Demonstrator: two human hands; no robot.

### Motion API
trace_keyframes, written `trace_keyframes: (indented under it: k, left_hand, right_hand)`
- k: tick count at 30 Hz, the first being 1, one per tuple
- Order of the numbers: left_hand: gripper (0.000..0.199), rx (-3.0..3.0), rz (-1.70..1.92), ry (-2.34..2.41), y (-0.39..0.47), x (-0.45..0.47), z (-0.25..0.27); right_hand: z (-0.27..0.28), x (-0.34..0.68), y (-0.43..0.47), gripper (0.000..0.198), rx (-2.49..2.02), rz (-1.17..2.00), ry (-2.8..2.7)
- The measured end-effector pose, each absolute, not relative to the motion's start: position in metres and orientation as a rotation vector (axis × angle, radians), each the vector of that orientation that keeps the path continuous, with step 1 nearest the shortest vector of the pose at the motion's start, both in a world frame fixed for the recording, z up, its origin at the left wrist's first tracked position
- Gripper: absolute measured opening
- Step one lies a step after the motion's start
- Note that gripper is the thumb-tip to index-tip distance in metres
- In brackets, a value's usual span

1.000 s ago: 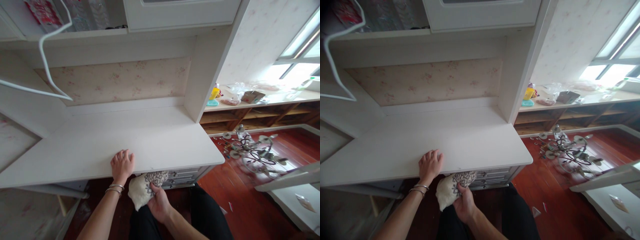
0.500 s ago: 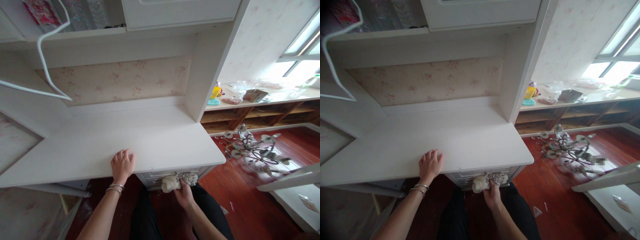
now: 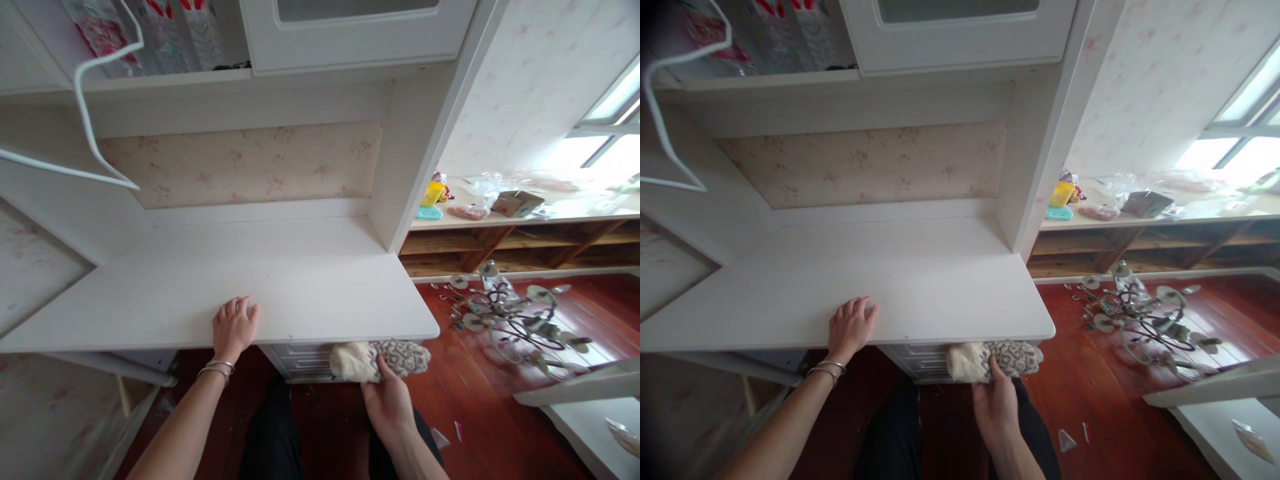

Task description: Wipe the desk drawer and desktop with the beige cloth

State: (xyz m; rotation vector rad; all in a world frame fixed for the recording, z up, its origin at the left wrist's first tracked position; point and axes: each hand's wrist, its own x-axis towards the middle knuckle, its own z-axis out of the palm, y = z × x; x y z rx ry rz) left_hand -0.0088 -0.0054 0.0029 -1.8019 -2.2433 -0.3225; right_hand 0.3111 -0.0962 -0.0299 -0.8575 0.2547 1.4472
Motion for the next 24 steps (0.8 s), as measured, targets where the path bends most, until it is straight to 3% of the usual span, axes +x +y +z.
trace_keyframes:
  k: [14,19,24]
  left_hand:
    - [0.042,-1.780,-0.258,-2.254,-0.003,-0.004,0.006]
    - [0.042,-1.790,-0.268,-2.259,-0.003,-0.005,0.007]
    - [0.042,-1.783,-0.271,-2.282,-0.001,-0.006,0.007]
  right_hand:
    - [-0.053,0.158,-0.096,0.013,-0.612,2.044,0.307]
    - [-0.099,0.156,-0.086,0.008,-0.720,1.939,0.425]
    - [-0.134,0.249,-0.075,0.010,-1.015,1.700,0.459]
